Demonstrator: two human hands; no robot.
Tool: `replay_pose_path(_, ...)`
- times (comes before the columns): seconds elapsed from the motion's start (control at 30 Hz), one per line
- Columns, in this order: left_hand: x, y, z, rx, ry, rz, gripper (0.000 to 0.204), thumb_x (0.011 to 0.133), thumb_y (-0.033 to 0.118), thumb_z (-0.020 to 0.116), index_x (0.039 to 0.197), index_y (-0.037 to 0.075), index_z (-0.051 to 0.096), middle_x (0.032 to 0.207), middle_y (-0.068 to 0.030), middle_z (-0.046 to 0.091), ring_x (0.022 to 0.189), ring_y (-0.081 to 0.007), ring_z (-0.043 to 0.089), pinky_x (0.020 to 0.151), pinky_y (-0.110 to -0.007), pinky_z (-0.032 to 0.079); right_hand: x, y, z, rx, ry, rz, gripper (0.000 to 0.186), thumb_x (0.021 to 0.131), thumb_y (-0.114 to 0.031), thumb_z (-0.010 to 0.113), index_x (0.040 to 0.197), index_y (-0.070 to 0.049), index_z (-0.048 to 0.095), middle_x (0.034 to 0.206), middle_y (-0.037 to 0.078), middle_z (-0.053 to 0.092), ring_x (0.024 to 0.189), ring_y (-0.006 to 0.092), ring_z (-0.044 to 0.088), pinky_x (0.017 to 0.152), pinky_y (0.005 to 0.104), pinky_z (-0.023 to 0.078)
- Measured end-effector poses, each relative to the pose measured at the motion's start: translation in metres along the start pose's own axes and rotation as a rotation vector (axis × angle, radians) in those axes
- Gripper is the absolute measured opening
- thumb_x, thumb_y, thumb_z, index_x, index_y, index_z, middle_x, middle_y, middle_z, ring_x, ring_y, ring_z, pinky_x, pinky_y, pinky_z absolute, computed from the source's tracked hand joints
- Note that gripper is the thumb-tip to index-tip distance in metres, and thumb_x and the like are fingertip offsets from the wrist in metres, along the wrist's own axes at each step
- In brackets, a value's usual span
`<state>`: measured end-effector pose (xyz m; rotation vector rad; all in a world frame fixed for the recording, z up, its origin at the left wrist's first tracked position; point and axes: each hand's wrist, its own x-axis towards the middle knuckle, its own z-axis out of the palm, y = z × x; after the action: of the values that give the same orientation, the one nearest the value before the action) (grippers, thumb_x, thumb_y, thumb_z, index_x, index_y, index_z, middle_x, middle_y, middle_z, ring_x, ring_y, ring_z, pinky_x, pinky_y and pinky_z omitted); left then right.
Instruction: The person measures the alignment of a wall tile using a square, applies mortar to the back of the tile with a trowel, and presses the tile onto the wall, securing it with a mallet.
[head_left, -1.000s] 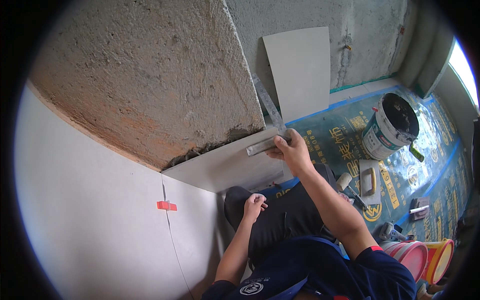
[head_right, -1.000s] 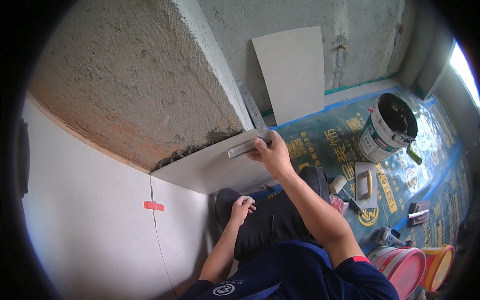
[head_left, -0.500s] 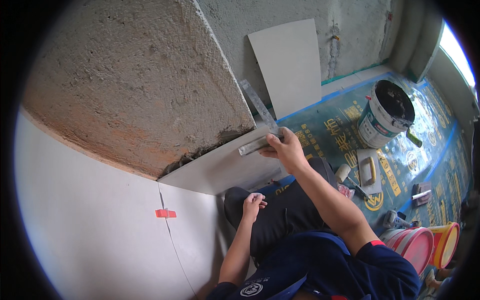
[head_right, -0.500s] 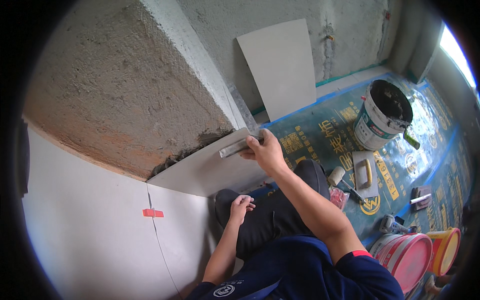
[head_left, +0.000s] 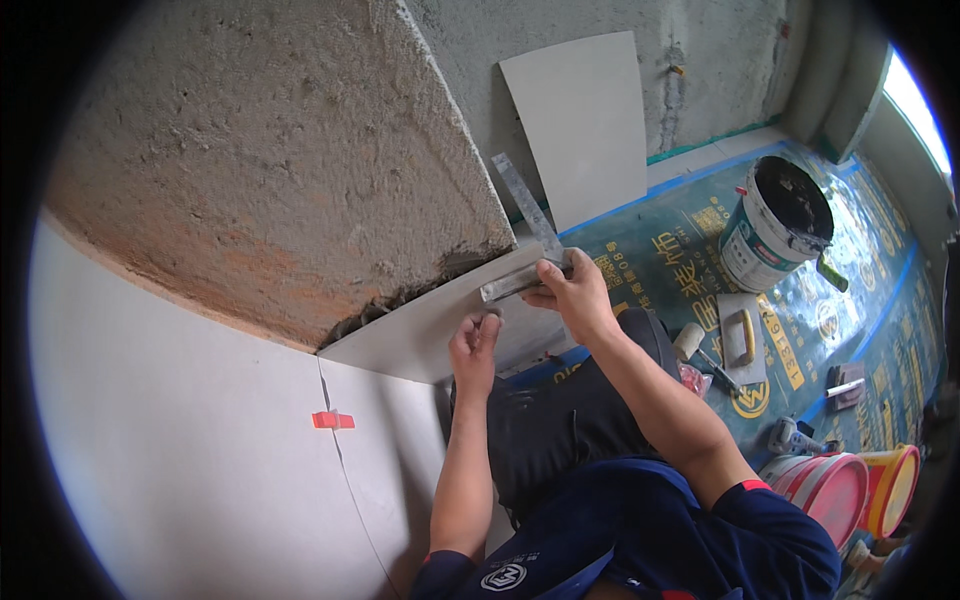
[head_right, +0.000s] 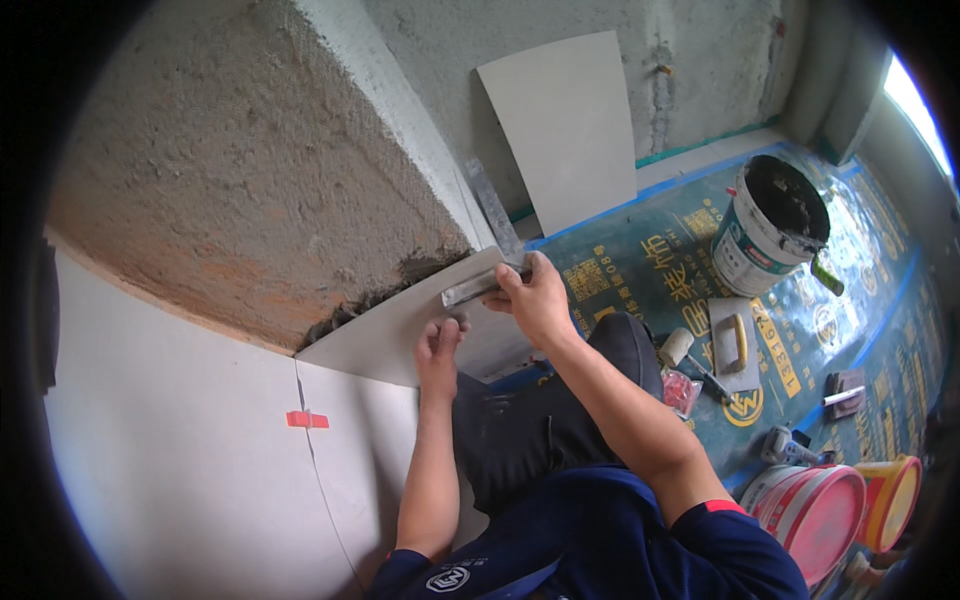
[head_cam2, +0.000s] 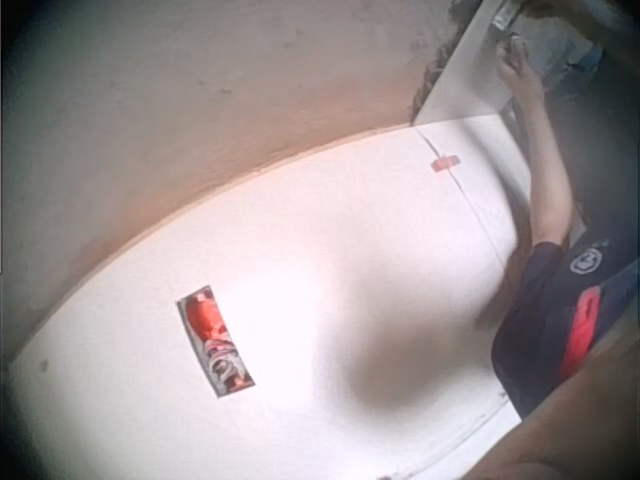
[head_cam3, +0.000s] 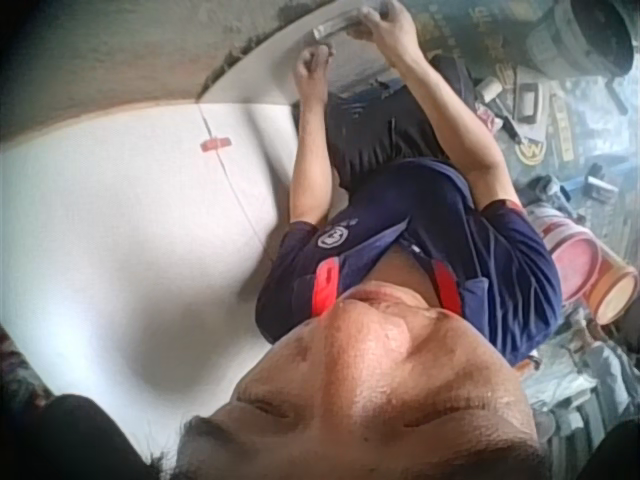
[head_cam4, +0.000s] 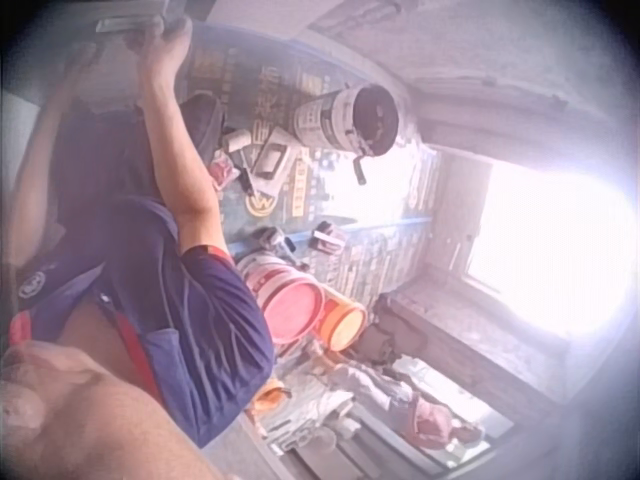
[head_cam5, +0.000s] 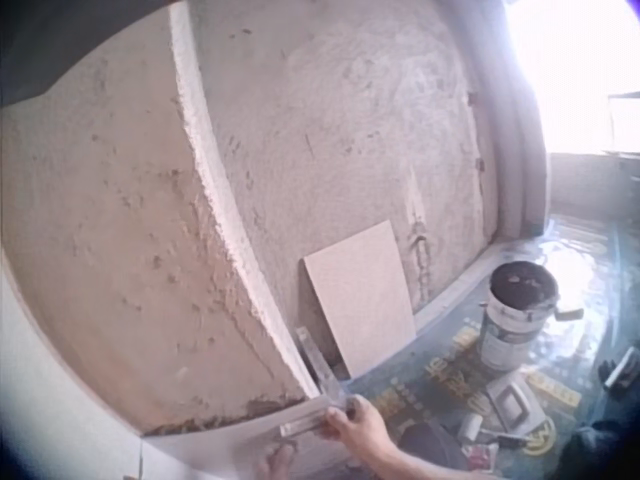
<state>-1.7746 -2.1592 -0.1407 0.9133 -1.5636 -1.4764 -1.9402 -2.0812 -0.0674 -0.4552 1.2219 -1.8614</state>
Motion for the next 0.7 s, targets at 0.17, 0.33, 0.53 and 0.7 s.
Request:
replay_pose_path(0.17,0.013,0.018,0.008,0.027,0.097,0.059,0.025,0.094,0.023,0.061,0.095,-0.002,0.065,0.086,-0.0051,0.069,0.082,-0.0091,0.060,0.075,-0.024,0.046,0.004,0.005,-0.002,-0.043,-0.016,0.004,0.026,0.096,-0.014,0.055,0.104,0.008,0.044,0.100,0.016,0.058,0.082,0.0236,0.067,0.073,0.0328,0.061)
replay_pose_path(0.33,0.012,0.023,0.013,0.022,0.099,0.042,0.026,0.095,0.021,0.059,0.098,-0.003,0.065,0.090,-0.0065,0.069,0.086,-0.0112,0.061,0.081,-0.025,0.046,0.005,0.008,-0.004,-0.077,-0.004,0.001,0.025,0.096,-0.014,0.055,0.101,0.007,0.043,0.094,0.016,0.060,0.080,0.0233,0.068,0.071,0.0316,0.061)
replay_pose_path(0.53,0.011,0.027,0.015,0.042,0.090,0.032,0.029,0.097,0.023,0.055,0.108,-0.002,0.064,0.095,-0.0078,0.067,0.089,-0.0139,0.061,0.084,-0.029,0.046,0.002,0.006,-0.002,-0.053,0.010,-0.028,0.024,0.096,-0.014,0.055,0.101,0.007,0.043,0.094,0.016,0.060,0.080,0.0226,0.068,0.071,0.0320,0.061)
replay_pose_path(0.7,0.013,0.024,0.016,0.009,0.091,0.024,0.028,0.097,0.022,0.055,0.108,-0.003,0.063,0.095,-0.0075,0.067,0.088,-0.0136,0.060,0.083,-0.029,0.045,0.006,0.014,-0.003,-0.056,0.030,-0.050,0.028,0.095,-0.016,0.058,0.100,0.008,0.043,0.087,0.015,0.061,0.071,0.0195,0.069,0.060,0.0305,0.060)
